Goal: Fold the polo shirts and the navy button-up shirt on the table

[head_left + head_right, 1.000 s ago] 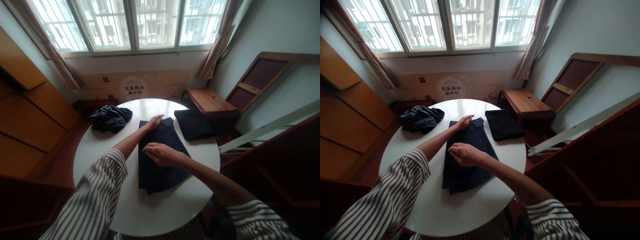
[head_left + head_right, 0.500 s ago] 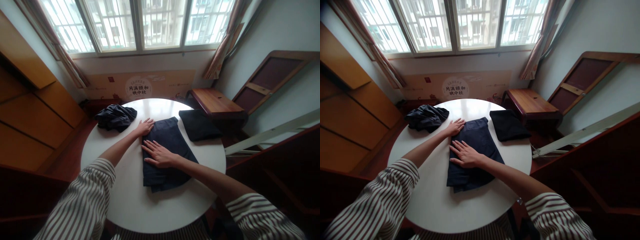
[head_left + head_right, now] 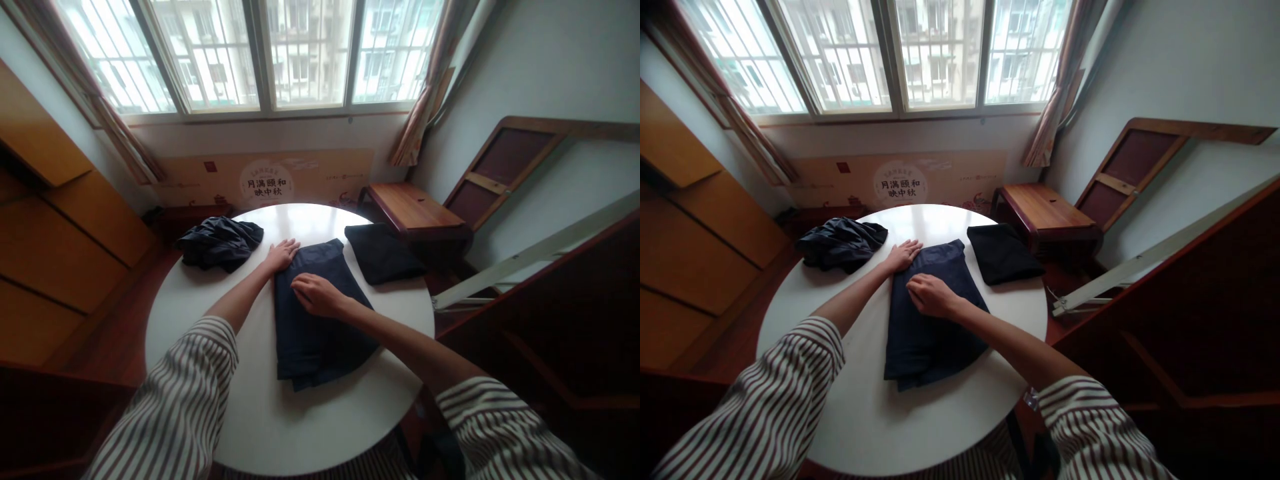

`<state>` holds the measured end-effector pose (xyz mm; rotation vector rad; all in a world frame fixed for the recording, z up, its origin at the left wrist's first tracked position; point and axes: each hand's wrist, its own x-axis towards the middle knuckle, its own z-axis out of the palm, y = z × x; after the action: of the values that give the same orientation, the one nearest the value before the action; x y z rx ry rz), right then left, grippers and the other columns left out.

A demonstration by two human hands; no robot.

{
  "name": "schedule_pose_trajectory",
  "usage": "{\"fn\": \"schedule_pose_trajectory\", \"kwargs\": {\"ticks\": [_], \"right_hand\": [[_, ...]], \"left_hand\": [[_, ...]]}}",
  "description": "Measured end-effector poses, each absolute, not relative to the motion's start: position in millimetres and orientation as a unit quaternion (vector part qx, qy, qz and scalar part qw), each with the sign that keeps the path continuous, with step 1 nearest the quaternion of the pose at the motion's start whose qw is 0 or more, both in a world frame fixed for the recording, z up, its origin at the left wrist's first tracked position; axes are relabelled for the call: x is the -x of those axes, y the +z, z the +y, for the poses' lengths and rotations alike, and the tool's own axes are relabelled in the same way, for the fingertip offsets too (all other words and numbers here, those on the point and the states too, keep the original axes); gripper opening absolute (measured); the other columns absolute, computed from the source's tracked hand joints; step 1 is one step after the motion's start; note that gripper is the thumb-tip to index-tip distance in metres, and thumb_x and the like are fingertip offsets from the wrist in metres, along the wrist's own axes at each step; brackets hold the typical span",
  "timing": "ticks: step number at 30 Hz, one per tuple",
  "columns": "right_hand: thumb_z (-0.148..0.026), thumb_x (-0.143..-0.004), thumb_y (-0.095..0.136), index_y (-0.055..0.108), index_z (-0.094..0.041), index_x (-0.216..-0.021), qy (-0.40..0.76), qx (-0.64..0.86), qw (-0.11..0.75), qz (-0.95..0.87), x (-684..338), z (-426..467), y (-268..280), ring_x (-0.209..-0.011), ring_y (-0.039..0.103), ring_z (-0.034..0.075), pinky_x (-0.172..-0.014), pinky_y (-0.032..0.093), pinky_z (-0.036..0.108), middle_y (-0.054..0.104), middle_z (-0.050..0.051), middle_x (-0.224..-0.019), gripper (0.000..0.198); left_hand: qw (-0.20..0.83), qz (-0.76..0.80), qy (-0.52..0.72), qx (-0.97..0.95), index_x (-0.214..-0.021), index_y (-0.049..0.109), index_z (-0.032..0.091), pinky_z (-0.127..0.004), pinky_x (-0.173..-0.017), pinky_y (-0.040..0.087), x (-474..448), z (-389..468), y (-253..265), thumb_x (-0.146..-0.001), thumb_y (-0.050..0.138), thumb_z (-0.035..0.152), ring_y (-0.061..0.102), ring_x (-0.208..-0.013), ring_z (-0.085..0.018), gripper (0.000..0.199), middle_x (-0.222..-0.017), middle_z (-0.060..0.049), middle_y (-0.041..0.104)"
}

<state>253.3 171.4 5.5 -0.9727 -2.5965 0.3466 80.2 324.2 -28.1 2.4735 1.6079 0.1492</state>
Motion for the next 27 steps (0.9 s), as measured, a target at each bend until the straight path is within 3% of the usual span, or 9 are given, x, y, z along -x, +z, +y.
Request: {"fn": "schedule_pose_trajectory", "kwargs": {"ticks": [5, 11, 14, 17, 19, 22, 25, 27], "right_hand": [[-0.038, -0.095, 0.061, 0.055, -0.018, -0.131, 0.08, 0.399, 0.162, -0.899, -259, 210, 3, -0.115, 0.058, 0.027, -0.095, 0.05, 0.05, 0.056, 0.011, -0.133, 0.041], [-0.059, -0.098, 0.038, 0.036, -0.024, -0.153, 0.043, 0.506, 0.117, -0.853, -279, 193, -26, -0.148, 0.021, 0.033, -0.119, 0.013, 0.056, 0.027, 0.01, -0.161, 0.065], [-0.066, -0.097, 0.03, 0.029, -0.014, -0.156, 0.037, 0.531, 0.097, -0.841, -286, 170, -34, -0.15, 0.014, 0.034, -0.12, 0.011, 0.053, 0.021, 0.016, -0.162, 0.078], [-0.065, -0.097, 0.029, 0.032, -0.008, -0.153, 0.045, 0.526, 0.081, -0.846, -290, 157, -30, -0.149, 0.016, 0.035, -0.12, 0.017, 0.051, 0.023, 0.021, -0.16, 0.081], [-0.061, -0.099, 0.03, 0.041, -0.006, -0.148, 0.052, 0.52, 0.085, -0.848, -289, 163, -21, -0.146, 0.028, 0.035, -0.118, 0.024, 0.049, 0.035, 0.023, -0.155, 0.075], [-0.048, -0.103, 0.03, 0.048, -0.009, -0.143, 0.039, 0.494, 0.124, -0.859, -282, 195, -2, -0.14, 0.039, 0.031, -0.117, 0.026, 0.045, 0.047, 0.02, -0.148, 0.06], [-0.042, -0.102, 0.039, 0.046, -0.015, -0.145, 0.029, 0.511, 0.133, -0.849, -279, 235, 9, -0.142, 0.036, 0.031, -0.118, 0.024, 0.049, 0.044, 0.015, -0.151, 0.051], [-0.039, -0.1, 0.047, 0.05, -0.018, -0.142, 0.035, 0.54, 0.123, -0.832, -282, 252, 8, -0.138, 0.041, 0.032, -0.115, 0.029, 0.05, 0.046, 0.015, -0.149, 0.047]], "left_hand": [[0.089, 0.538, 0.061, -0.836, -0.149, 0.039, 0.036, -0.065, -0.115, 0.017, -78, 325, -31, -0.104, 0.026, 0.042, 0.023, -0.149, -0.026, 0.047, -0.16, -0.001, 0.03], [0.089, 0.536, 0.071, -0.837, -0.149, 0.04, 0.035, -0.065, -0.114, 0.019, -76, 326, -33, -0.104, 0.025, 0.043, 0.024, -0.149, -0.027, 0.048, -0.159, -0.002, 0.032], [0.089, 0.537, 0.076, -0.835, -0.148, 0.042, 0.034, -0.066, -0.114, 0.019, -78, 326, -33, -0.104, 0.025, 0.043, 0.026, -0.148, -0.028, 0.048, -0.159, -0.002, 0.033], [0.086, 0.542, 0.082, -0.832, -0.147, 0.043, 0.033, -0.065, -0.114, 0.019, -80, 324, -33, -0.104, 0.026, 0.042, 0.026, -0.148, -0.028, 0.048, -0.159, -0.002, 0.033], [0.084, 0.544, 0.085, -0.83, -0.147, 0.044, 0.034, -0.065, -0.115, 0.018, -81, 323, -33, -0.104, 0.026, 0.042, 0.027, -0.148, -0.028, 0.047, -0.158, -0.002, 0.034], [0.084, 0.542, 0.09, -0.831, -0.147, 0.044, 0.033, -0.065, -0.115, 0.017, -80, 321, -32, -0.104, 0.027, 0.041, 0.027, -0.148, -0.028, 0.047, -0.158, -0.002, 0.034], [0.088, 0.538, 0.096, -0.833, -0.147, 0.044, 0.032, -0.067, -0.114, 0.017, -79, 321, -33, -0.103, 0.027, 0.041, 0.026, -0.148, -0.029, 0.047, -0.158, -0.002, 0.034], [0.093, 0.537, 0.098, -0.833, -0.146, 0.044, 0.033, -0.066, -0.114, 0.017, -79, 322, -33, -0.103, 0.027, 0.042, 0.026, -0.148, -0.028, 0.047, -0.158, -0.002, 0.034]]}}
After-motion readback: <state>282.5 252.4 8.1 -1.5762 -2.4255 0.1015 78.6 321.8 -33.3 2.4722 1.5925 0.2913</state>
